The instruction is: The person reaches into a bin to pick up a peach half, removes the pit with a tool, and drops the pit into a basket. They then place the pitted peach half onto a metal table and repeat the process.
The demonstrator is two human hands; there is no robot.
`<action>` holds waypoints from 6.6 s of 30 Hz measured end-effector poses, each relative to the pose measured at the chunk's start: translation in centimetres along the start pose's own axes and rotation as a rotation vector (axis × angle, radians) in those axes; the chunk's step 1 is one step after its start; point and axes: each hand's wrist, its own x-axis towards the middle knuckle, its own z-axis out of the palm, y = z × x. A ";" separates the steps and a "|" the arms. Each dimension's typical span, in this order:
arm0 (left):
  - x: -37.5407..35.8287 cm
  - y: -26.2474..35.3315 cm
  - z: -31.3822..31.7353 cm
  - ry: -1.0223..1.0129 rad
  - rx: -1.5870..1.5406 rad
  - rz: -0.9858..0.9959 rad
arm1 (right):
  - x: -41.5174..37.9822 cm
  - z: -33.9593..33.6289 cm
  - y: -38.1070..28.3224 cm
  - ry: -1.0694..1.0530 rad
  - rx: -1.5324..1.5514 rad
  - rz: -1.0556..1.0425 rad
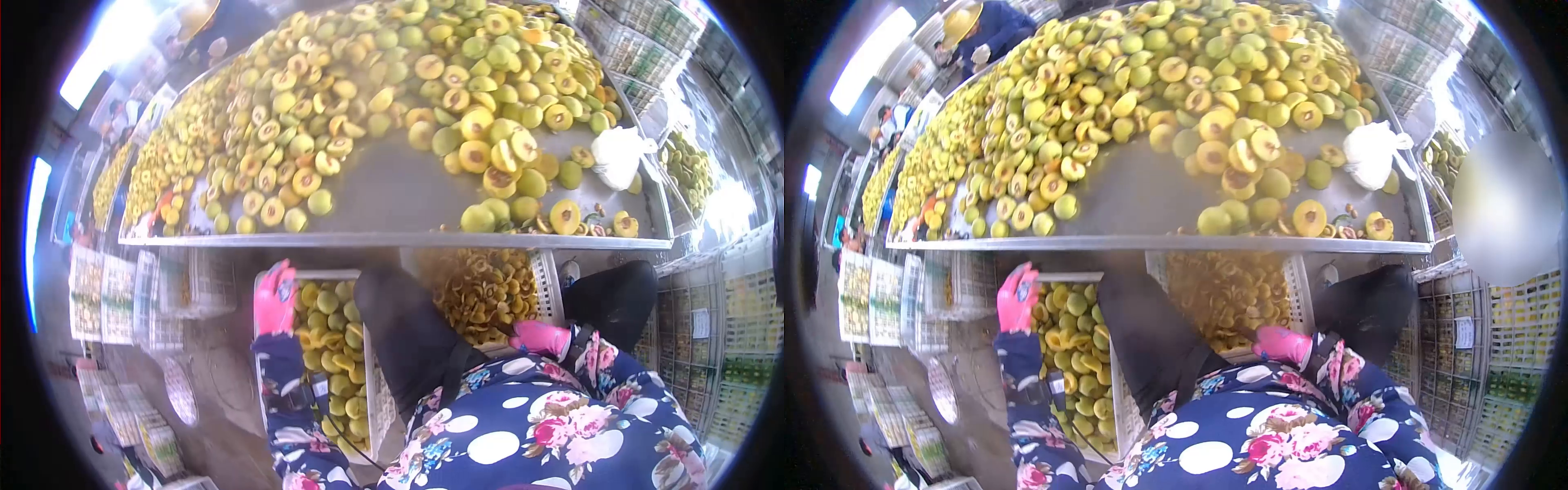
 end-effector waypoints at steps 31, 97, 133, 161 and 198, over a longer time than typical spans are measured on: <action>-7.5 4.4 23.7 -0.494 -0.381 -0.315 | -6.2 -7.2 -7.3 0.109 1.380 -0.121; -12.5 0.3 27.2 -0.378 -0.808 -0.162 | -5.5 -6.2 -11.1 -0.206 1.270 -0.031; 18.5 4.0 25.8 -0.133 0.975 0.108 | -7.2 -5.8 -3.9 0.138 1.370 0.174; -8.7 7.3 24.8 -0.433 -0.919 -0.403 | -8.0 -9.4 -14.0 0.529 0.504 -0.226; -10.0 0.8 26.9 -0.161 -0.575 -0.303 | -3.3 -6.1 -10.7 0.293 0.052 -0.300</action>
